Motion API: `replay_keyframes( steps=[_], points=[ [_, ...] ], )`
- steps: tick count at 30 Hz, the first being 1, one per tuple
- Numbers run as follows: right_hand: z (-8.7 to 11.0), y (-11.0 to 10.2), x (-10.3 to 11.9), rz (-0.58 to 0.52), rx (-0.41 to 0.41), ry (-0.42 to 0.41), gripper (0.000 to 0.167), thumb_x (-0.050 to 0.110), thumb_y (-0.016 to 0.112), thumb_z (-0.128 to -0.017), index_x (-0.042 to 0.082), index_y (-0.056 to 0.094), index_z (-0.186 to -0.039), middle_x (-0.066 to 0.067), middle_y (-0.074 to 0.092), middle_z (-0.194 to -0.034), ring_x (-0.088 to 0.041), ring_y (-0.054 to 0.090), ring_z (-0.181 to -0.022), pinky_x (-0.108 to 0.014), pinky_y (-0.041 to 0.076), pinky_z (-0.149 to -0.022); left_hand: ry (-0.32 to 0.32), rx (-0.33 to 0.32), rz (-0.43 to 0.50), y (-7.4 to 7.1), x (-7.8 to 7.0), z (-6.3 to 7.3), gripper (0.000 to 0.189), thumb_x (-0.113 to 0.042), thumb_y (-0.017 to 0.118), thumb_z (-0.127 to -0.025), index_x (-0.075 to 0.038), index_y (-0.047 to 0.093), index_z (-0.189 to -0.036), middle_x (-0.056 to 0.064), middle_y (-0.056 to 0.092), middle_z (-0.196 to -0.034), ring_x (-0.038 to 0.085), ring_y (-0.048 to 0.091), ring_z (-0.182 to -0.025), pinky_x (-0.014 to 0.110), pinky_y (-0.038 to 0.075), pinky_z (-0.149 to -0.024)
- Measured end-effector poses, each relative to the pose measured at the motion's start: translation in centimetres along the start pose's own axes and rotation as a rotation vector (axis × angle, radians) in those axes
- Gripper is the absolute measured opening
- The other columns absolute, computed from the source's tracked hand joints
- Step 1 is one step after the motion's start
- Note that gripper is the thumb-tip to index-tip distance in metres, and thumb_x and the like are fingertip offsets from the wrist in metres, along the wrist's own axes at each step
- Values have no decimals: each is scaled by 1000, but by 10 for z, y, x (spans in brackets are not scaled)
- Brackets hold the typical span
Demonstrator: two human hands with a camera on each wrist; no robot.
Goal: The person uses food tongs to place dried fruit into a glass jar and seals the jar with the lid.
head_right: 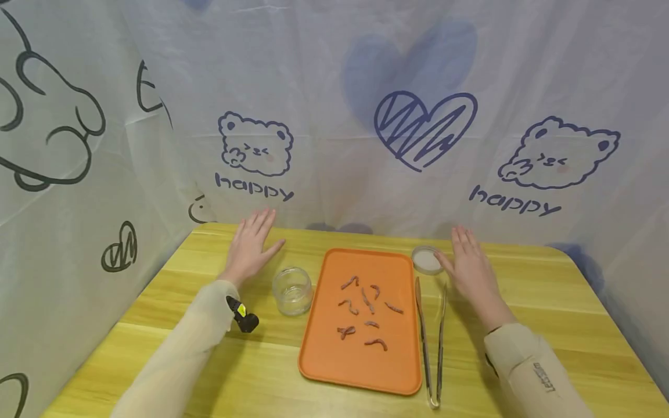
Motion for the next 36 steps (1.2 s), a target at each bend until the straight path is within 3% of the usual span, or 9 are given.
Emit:
replay_keyframes(
  steps=[7,16,23,31,33,36],
  points=[
    [20,-11,17,-118,-18,-3,78,46,38,-101,-8,5,-148,-26,0,-154,-42,-2,-141,-51,0,-115,-1,-92,165,-17,-14,25,74,-59,36,-96,-16,20,-153,2,13,-158,25,12,-144,44,0,-117],
    [55,-13,39,-239,21,41,96,46,56,-94,-8,-3,-148,-31,-6,-152,-51,-2,-138,-61,1,-111,-48,-30,501,-13,-26,65,75,-49,55,-93,-17,22,-153,3,21,-157,29,21,-141,57,18,-112],
    [72,-7,45,-195,66,116,102,54,62,-87,-17,14,-143,-43,19,-142,-60,17,-128,-71,16,-103,-100,35,621,-4,-32,85,90,-46,71,-83,-27,18,-153,-1,19,-157,27,21,-141,60,21,-109],
    [87,0,51,-131,115,150,99,58,60,-86,-23,30,-133,-46,36,-127,-61,33,-117,-68,29,-100,-139,54,660,11,-32,94,97,-53,75,-76,-20,26,-152,9,29,-152,30,30,-136,59,28,-107],
    [89,2,53,-106,138,158,98,60,62,-84,-25,38,-125,-46,46,-114,-57,48,-102,-65,40,-93,-138,44,684,15,-32,96,96,-50,77,-75,-17,28,-150,9,33,-149,32,36,-132,56,32,-106],
    [91,4,56,-76,185,170,96,62,62,-82,-26,46,-114,-39,55,-95,-44,58,-78,-57,52,-77,-133,23,734,20,-32,99,94,-43,81,-75,-11,32,-148,14,38,-144,35,42,-125,50,38,-104]
  ],
)
Point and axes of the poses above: each hand's wrist, its own z-axis away from the middle knuckle, its own y-axis out of the palm, x = y × z, the point moved 5 cm from there along -z, towards the middle knuckle
